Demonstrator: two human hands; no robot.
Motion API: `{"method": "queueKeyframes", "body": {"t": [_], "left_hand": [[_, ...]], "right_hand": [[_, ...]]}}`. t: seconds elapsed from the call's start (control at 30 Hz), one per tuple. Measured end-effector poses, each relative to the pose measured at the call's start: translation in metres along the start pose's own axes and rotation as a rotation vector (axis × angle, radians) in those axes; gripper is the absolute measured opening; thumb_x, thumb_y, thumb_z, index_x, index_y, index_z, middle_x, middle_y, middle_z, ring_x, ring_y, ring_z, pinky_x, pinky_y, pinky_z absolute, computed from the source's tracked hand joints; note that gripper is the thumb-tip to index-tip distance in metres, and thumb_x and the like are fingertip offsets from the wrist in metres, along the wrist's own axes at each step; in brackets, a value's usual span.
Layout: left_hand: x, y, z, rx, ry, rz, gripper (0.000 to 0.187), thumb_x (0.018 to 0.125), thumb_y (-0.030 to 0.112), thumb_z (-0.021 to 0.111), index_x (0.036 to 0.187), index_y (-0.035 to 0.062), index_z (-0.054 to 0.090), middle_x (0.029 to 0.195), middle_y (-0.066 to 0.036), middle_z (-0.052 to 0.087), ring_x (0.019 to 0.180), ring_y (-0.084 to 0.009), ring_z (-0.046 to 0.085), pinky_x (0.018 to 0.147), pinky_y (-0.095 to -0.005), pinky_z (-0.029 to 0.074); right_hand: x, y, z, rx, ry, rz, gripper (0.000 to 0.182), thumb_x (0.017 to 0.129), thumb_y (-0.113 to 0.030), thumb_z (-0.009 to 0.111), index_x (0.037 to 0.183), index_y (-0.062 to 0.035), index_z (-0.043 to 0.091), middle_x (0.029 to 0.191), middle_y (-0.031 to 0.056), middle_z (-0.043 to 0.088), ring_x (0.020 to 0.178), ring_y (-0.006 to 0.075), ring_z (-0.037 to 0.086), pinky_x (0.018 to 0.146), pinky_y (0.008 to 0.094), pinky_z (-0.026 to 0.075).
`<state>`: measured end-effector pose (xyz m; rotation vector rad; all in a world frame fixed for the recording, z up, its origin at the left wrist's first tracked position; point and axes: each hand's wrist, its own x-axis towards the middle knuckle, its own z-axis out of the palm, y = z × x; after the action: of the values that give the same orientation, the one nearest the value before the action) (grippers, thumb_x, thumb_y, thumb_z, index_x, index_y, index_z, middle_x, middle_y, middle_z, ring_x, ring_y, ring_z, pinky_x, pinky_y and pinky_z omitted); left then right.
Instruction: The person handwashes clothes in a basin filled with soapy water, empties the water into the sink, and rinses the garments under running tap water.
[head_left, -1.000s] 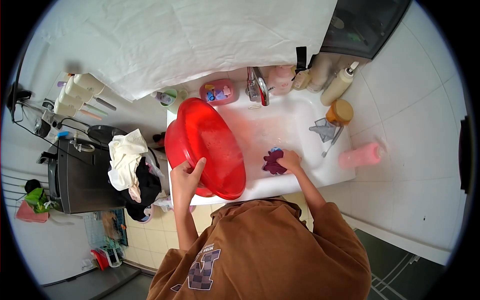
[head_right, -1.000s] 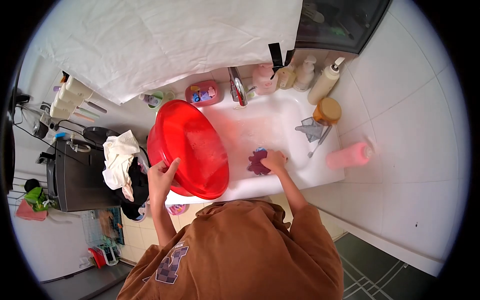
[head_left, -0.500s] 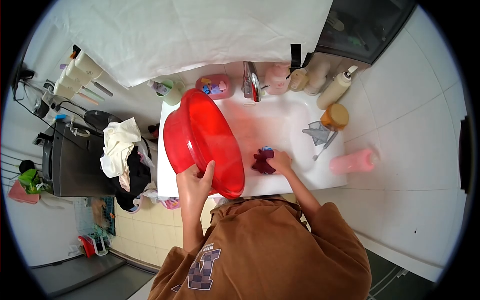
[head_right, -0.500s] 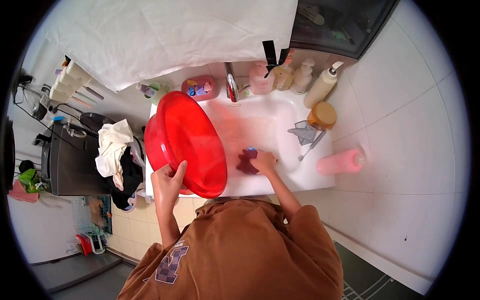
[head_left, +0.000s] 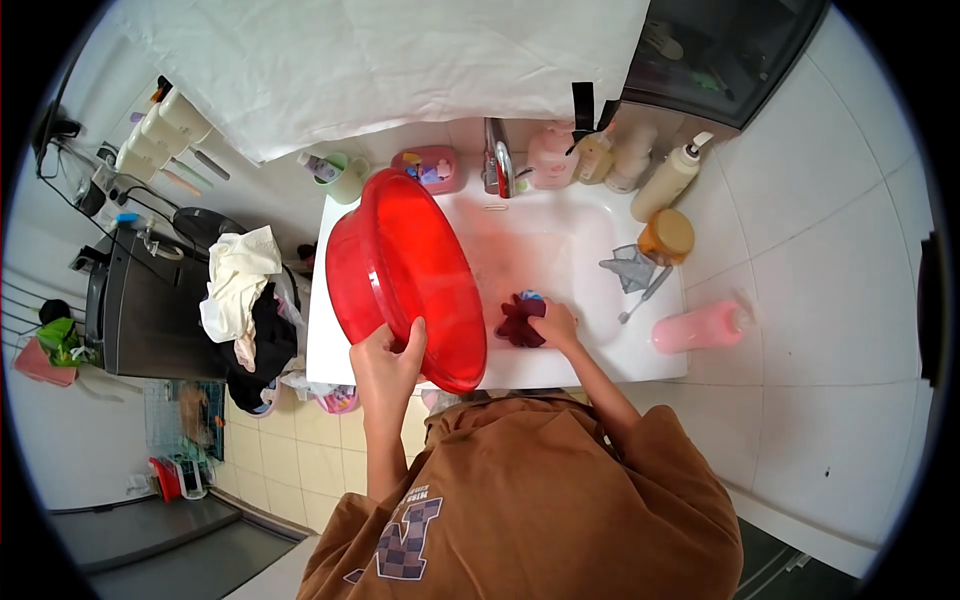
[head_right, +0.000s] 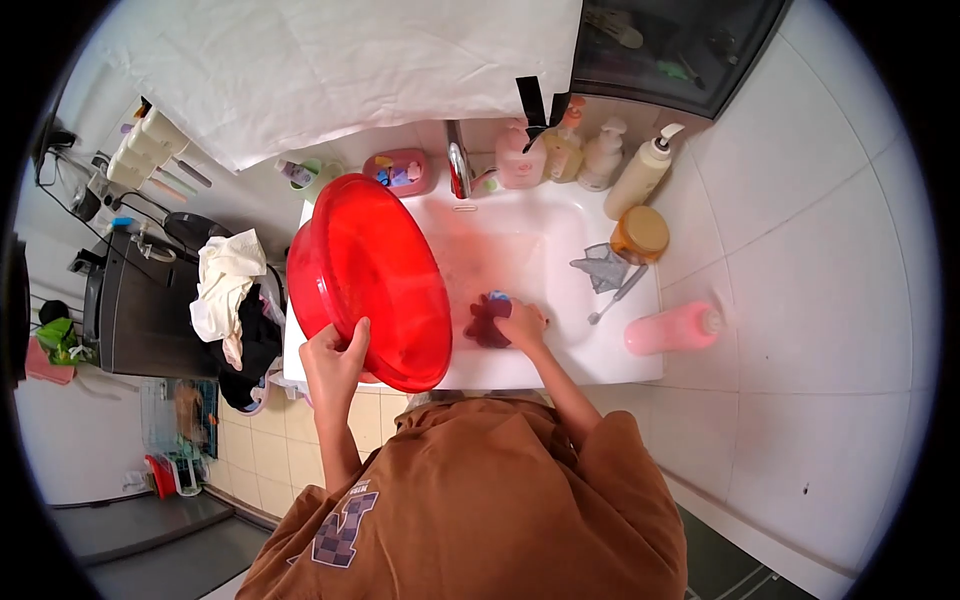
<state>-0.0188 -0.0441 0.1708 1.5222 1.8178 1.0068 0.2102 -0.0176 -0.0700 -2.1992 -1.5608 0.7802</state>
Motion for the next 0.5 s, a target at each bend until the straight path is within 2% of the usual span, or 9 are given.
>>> {"method": "queueKeyframes", "body": {"t": [0.07, 0.13, 0.2, 0.23, 0.27, 0.37, 0.4, 0.47, 0.5], "left_hand": [[0.000, -0.004, 0.001, -0.014, -0.005, -0.017, 0.027, 0.072, 0.013, 0.060, 0.057, -0.0070, 0.051, 0.046, -0.011, 0.051, 0.036, -0.0124, 0.049, 0.035, -0.0245, 0.037], [0.001, -0.014, 0.005, -0.029, 0.092, 0.063, 0.020, 0.070, 0.011, 0.059, 0.061, -0.0060, 0.053, 0.048, -0.009, 0.052, 0.040, -0.0083, 0.046, 0.040, -0.0235, 0.037], [0.002, -0.021, 0.005, -0.072, 0.121, 0.030, 0.016, 0.069, 0.009, 0.058, 0.064, -0.0053, 0.053, 0.049, -0.007, 0.052, 0.043, -0.0067, 0.044, 0.042, -0.0228, 0.036], [0.003, -0.025, 0.005, -0.116, 0.149, -0.002, 0.013, 0.067, 0.008, 0.056, 0.067, -0.0047, 0.054, 0.050, -0.005, 0.052, 0.047, -0.0050, 0.042, 0.045, -0.0220, 0.036], [0.006, -0.031, 0.005, -0.116, 0.148, -0.001, 0.013, 0.067, 0.008, 0.056, 0.067, -0.0047, 0.054, 0.050, -0.005, 0.052, 0.047, -0.0050, 0.042, 0.045, -0.0220, 0.036], [0.011, -0.045, 0.008, -0.254, 0.238, 0.020, 0.008, 0.065, 0.001, 0.052, 0.071, -0.0043, 0.052, 0.058, 0.000, 0.051, 0.053, -0.0035, 0.040, 0.049, -0.0192, 0.035], [0.012, -0.047, 0.009, -0.255, 0.227, 0.017, 0.008, 0.065, 0.001, 0.052, 0.071, -0.0043, 0.052, 0.058, 0.000, 0.051, 0.053, -0.0035, 0.040, 0.049, -0.0192, 0.035], [0.015, -0.049, 0.011, -0.482, 0.290, -0.009, 0.008, 0.064, -0.002, 0.051, 0.072, -0.0039, 0.052, 0.063, 0.001, 0.052, 0.056, -0.0040, 0.041, 0.051, -0.0180, 0.035], [0.016, -0.048, 0.010, -0.528, 0.287, -0.029, 0.010, 0.063, -0.005, 0.050, 0.072, -0.0035, 0.052, 0.065, 0.002, 0.051, 0.057, -0.0041, 0.041, 0.052, -0.0170, 0.034]], "right_hand": [[0.005, 0.006, 0.005, 0.061, -0.007, 0.018, 0.037, 0.061, -0.026, 0.058, 0.093, -0.0061, 0.056, 0.082, 0.0184, 0.059, 0.079, 0.0332, 0.056, 0.071, 0.0398, 0.043], [0.008, 0.017, 0.007, 0.122, -0.014, 0.038, 0.037, 0.062, -0.023, 0.058, 0.094, -0.0053, 0.056, 0.083, 0.0178, 0.059, 0.079, 0.0319, 0.057, 0.072, 0.0382, 0.044], [0.008, 0.023, 0.002, 0.505, -0.053, 0.039, 0.040, 0.062, -0.022, 0.058, 0.097, -0.0019, 0.054, 0.090, 0.0186, 0.057, 0.082, 0.0324, 0.056, 0.075, 0.0365, 0.043], [0.009, 0.026, 0.000, 0.610, -0.062, 0.056, 0.038, 0.064, -0.014, 0.056, 0.100, 0.0000, 0.053, 0.091, 0.0167, 0.058, 0.081, 0.0276, 0.057, 0.073, 0.0343, 0.044], [0.009, 0.027, -0.005, 0.610, -0.061, 0.056, 0.038, 0.064, -0.014, 0.056, 0.100, 0.0000, 0.053, 0.091, 0.0167, 0.058, 0.081, 0.0276, 0.057, 0.073, 0.0343, 0.044], [0.003, 0.028, -0.026, 1.109, -0.041, 0.150, 0.034, 0.066, 0.001, 0.053, 0.099, 0.0020, 0.050, 0.086, 0.0113, 0.056, 0.078, 0.0194, 0.055, 0.068, 0.0313, 0.047], [-0.001, 0.024, -0.038, 1.240, -0.019, 0.151, 0.033, 0.066, 0.003, 0.051, 0.098, 0.0025, 0.049, 0.084, 0.0109, 0.055, 0.076, 0.0196, 0.055, 0.064, 0.0314, 0.048], [-0.017, 0.014, -0.075, 0.914, 0.101, 0.064, 0.035, 0.066, 0.000, 0.053, 0.101, 0.0015, 0.048, 0.084, 0.0104, 0.055, 0.075, 0.0190, 0.055, 0.064, 0.0309, 0.048], [-0.025, 0.010, -0.091, 0.913, 0.109, 0.069, 0.035, 0.066, 0.000, 0.053, 0.101, 0.0015, 0.048, 0.084, 0.0104, 0.055, 0.075, 0.0190, 0.055, 0.064, 0.0309, 0.048]]}}
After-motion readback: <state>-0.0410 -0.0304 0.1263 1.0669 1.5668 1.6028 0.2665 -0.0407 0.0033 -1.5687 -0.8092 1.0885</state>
